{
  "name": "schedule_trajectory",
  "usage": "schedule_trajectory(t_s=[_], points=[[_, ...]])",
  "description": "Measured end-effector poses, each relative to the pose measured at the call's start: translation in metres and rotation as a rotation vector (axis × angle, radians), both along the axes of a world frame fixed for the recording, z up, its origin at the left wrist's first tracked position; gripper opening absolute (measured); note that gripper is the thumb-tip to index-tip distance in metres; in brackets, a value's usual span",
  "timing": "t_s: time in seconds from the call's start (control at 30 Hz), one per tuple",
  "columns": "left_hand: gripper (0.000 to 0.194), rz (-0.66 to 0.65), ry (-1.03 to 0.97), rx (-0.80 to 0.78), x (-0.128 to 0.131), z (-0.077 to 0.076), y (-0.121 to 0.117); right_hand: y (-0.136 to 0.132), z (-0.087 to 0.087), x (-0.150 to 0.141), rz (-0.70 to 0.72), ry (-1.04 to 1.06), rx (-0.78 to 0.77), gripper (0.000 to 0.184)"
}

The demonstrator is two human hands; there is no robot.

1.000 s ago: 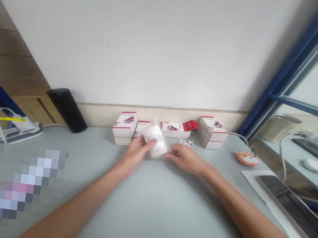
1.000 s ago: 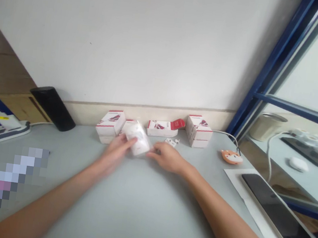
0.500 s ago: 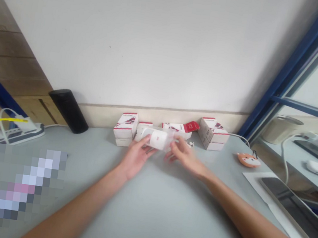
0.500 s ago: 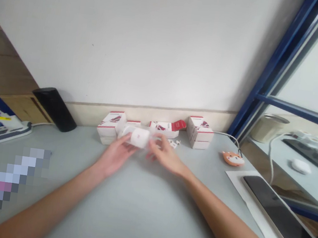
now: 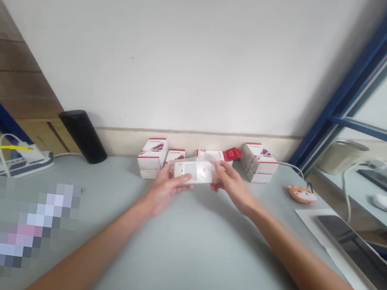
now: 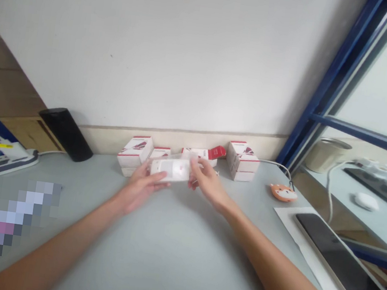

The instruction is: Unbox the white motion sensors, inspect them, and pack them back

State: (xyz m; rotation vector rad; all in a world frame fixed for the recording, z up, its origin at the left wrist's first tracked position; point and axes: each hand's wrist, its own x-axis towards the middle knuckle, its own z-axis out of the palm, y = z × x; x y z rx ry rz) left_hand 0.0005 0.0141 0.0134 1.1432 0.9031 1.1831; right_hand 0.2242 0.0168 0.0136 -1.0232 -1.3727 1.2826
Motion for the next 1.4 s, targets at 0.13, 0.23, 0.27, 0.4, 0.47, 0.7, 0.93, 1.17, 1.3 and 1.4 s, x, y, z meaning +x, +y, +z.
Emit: schedule_trajectory(t_s=[0.13, 0.23, 0.27, 0.4, 0.47, 0.7, 0.93, 1.17, 1.3, 1.4], points=[[0.087, 0.145, 0.341, 0.281, 0.001, -0.011, 0.003, 0.002, -0.007, -0.002, -0.005, -0.015, 0.066, 0.036], [0.083, 0.24, 0.632, 0.56, 0.001, -0.021, 0.006, 0.0, -0.006, -0.004, 0.015, 0.054, 0.117, 0.035], [0.075, 0.263, 0.697, 0.602, -0.001, -0.024, 0.007, -0.001, -0.003, -0.004, 0.037, 0.059, 0.131, 0.035], [0.055, 0.225, 0.823, 0.652, -0.008, -0.025, 0.008, -0.005, 0.007, 0.0, 0.153, 0.007, 0.237, 0.032], [0.063, 0.163, 0.834, 0.592, -0.011, -0.021, 0.007, -0.003, 0.01, 0.004, 0.134, -0.082, 0.324, 0.029], [0.051, 0.021, 0.53, 0.243, -0.002, 0.001, -0.005, 0.001, 0.007, 0.013, -0.001, -0.355, 0.409, 0.023], [0.053, -0.312, 0.216, -0.367, -0.01, 0.015, -0.003, -0.001, 0.002, 0.003, -0.025, -0.371, 0.38, 0.022], [0.038, -0.462, -0.3, -0.281, -0.025, 0.02, -0.004, 0.01, -0.012, -0.003, -0.111, -0.242, 0.239, 0.02], [0.022, -0.317, -0.163, -0.113, -0.011, 0.013, -0.009, 0.011, -0.013, -0.007, -0.158, -0.148, 0.184, 0.025], [0.036, -0.16, -0.063, -0.138, 0.007, 0.01, -0.013, 0.005, -0.008, -0.011, -0.255, -0.059, 0.24, 0.032]])
